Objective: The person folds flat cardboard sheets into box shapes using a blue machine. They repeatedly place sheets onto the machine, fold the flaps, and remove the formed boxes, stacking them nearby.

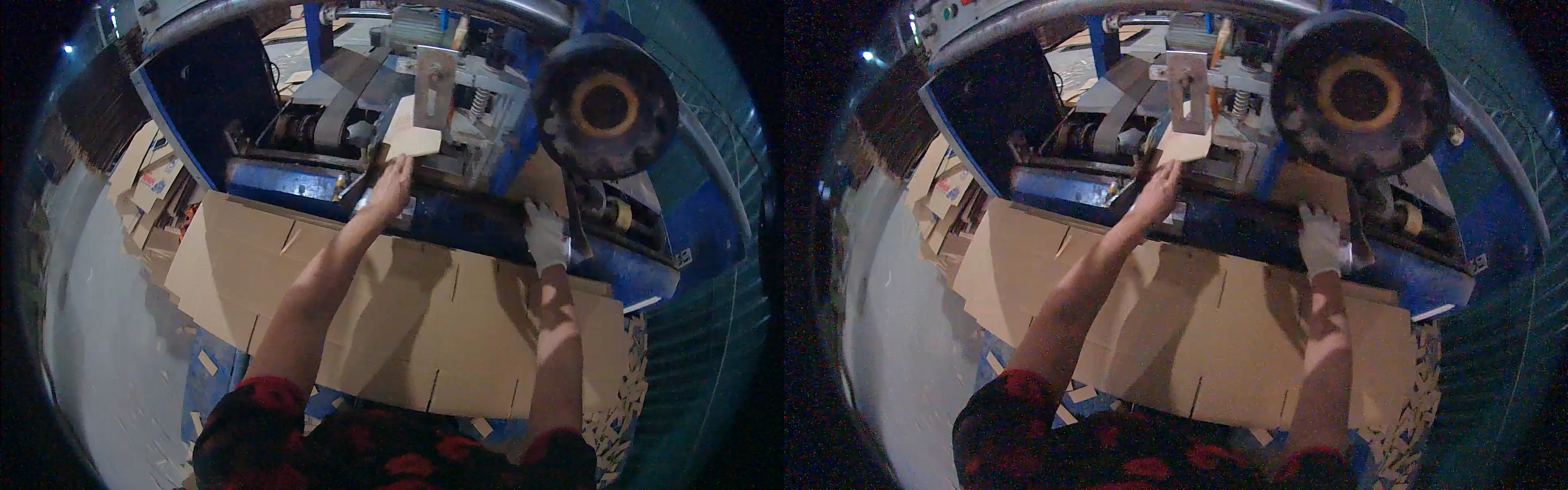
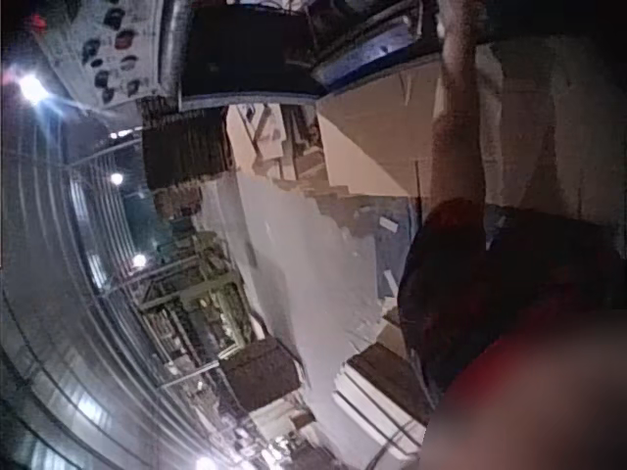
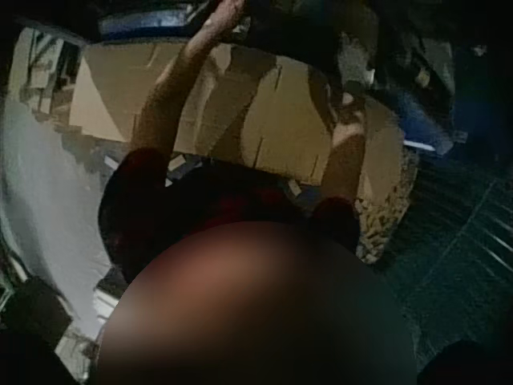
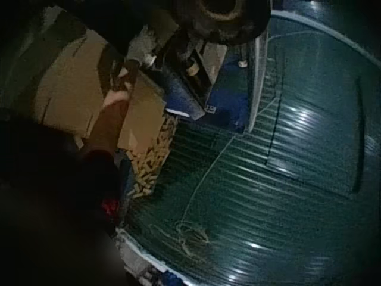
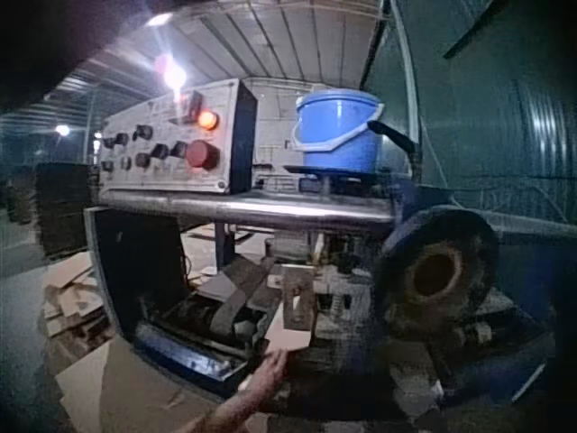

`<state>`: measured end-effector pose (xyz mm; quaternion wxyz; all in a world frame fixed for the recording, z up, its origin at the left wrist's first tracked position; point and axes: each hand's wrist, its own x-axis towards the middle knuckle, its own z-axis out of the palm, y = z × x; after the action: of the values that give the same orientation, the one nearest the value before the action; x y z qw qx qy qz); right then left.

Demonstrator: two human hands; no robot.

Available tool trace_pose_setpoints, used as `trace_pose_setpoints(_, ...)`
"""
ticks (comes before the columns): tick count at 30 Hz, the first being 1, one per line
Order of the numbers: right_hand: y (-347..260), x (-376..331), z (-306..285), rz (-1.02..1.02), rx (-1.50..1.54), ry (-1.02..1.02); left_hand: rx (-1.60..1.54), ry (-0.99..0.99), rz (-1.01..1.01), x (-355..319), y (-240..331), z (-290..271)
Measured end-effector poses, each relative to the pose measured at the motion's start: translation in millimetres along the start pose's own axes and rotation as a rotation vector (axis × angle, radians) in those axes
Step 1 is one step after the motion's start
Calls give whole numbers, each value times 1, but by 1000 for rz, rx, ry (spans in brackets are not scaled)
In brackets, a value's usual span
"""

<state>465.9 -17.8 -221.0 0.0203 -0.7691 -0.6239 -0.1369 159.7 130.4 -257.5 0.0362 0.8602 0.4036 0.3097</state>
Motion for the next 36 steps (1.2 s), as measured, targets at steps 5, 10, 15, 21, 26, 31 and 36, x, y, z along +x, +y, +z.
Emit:
trace_pose_setpoints(5,18,-93,-22,34,363,150,-42,-98,154,-115,-22,-70)
trace_pose_setpoints(10,12,-270,-49,124,142,-41,785,-217,-323,-279,-127,-188)
trace_pose_setpoints(15,3,-386,-71,256,-83,-137,528,-408,-855,-373,-164,-227)
trace_pose_setpoints(21,15,-463,-63,1074,246,650,520,-176,-834,-401,-129,-232)
trace_pose_setpoints(26,27,-458,-69,1180,1358,945,130,-201,-931,-365,-89,-250)
trace_pose_setpoints(31,1,-423,-106,832,996,554,93,38,-523,-331,-20,-267)
trace_pose_setpoints(36,-61,-374,-90,-264,93,37,-912,-40,-264,-330,58,-234)
